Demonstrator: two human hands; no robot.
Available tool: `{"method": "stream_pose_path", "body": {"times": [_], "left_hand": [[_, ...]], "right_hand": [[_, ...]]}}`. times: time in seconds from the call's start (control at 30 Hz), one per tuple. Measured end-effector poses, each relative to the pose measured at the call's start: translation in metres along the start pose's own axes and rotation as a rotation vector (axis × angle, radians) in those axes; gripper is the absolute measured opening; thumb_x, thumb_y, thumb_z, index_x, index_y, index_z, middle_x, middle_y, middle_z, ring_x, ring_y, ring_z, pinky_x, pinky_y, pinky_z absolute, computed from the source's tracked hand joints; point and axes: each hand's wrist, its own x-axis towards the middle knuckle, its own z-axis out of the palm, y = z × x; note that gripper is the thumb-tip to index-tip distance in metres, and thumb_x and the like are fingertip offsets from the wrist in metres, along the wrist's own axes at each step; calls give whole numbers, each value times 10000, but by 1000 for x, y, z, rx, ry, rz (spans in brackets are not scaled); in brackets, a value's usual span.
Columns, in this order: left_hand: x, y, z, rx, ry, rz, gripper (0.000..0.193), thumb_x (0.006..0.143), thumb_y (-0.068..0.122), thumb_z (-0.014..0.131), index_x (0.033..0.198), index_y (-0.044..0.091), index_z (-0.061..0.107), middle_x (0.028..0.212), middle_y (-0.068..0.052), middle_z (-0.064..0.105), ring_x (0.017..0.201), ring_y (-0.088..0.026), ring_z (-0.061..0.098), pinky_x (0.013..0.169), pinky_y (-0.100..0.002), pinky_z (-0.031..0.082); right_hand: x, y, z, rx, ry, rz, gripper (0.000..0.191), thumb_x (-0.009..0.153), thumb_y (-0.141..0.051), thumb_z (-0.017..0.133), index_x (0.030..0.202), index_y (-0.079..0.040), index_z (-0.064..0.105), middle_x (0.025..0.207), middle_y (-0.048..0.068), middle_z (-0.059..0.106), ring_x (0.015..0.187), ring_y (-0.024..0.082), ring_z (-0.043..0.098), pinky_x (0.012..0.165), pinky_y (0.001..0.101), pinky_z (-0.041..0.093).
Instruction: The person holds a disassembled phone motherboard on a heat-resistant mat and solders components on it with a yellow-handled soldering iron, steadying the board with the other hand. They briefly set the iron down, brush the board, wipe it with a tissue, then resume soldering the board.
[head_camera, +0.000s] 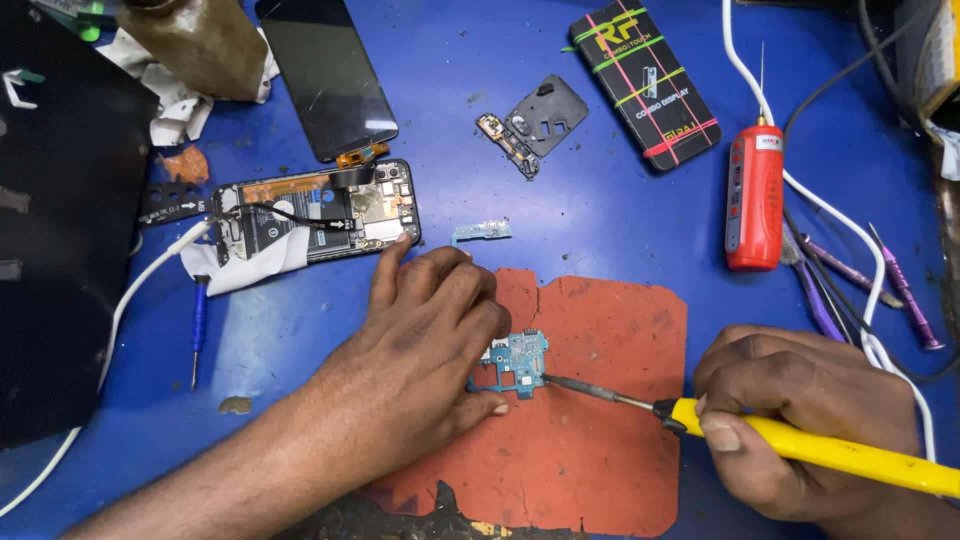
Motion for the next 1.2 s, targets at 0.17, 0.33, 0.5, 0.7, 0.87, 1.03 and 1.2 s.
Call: {"method": "stream_pose_path", "body": {"times": [0.17, 0.33, 0.5, 0.7, 0.87, 1.03, 1.2], "left_hand": [[-1, 0, -2, 2, -12, 0, 583, 678, 413, 848, 1085, 57, 630, 1172, -124, 520, 1243, -356, 444, 1104, -675, 219], [1, -3, -8, 15, -24, 57, 601, 689, 444, 827, 1122, 74, 634, 1179, -108, 533, 1282, -342, 452, 1149, -660, 203], [3, -5, -16, 21, -94, 56, 500, 721, 390, 806, 1070, 68, 650, 1145, -106, 568, 1272, -323, 462, 1110, -629, 219], [7, -11, -16, 84, 57, 48, 247, 856, 261, 727, 1037, 96, 694, 1061, -56, 640, 1195, -269, 556, 1151, -621, 214], [9, -15, -13, 73, 117, 57, 180, 886, 230, 710, 995, 87, 707, 1002, -50, 657, 1154, -255, 589, 1170, -601, 219], [9, -12, -8, 64, 120, 50, 199, 858, 226, 720, 995, 84, 706, 992, -44, 656, 1126, -255, 590, 1162, -633, 195], [6, -8, -3, 47, 118, 74, 192, 874, 224, 721, 1006, 87, 692, 1025, -46, 644, 1152, -250, 580, 1182, -638, 202]], "right_hand": [[6, -3, 2, 49, 16, -101, 77, 855, -66, 661, 870, -49, 587, 724, 61, 674, 646, 175, 696, 569, 280, 564], [10, -3, 7, 79, -7, -229, 103, 846, -97, 675, 872, -50, 587, 700, 40, 647, 601, 178, 682, 549, 302, 547], [13, -6, 10, 70, -25, -324, 114, 847, -97, 682, 866, -55, 578, 694, 34, 624, 571, 182, 648, 532, 315, 517], [-1, 8, -10, -48, 38, -327, 134, 910, -161, 672, 843, -57, 620, 707, 49, 631, 637, 215, 697, 565, 320, 576], [-10, 59, -57, 26, 584, -198, 433, 1155, -401, 698, 1217, -11, 520, 973, 138, 589, 785, 197, 624, 719, 320, 569], [-25, 94, -84, 137, 693, -104, 468, 1158, -433, 651, 1264, -4, 499, 1011, 141, 616, 816, 213, 631, 766, 319, 554], [-51, 108, -87, 485, 849, 191, 361, 1168, -356, 662, 1122, -28, 517, 932, 100, 582, 761, 162, 571, 732, 297, 523]]}}
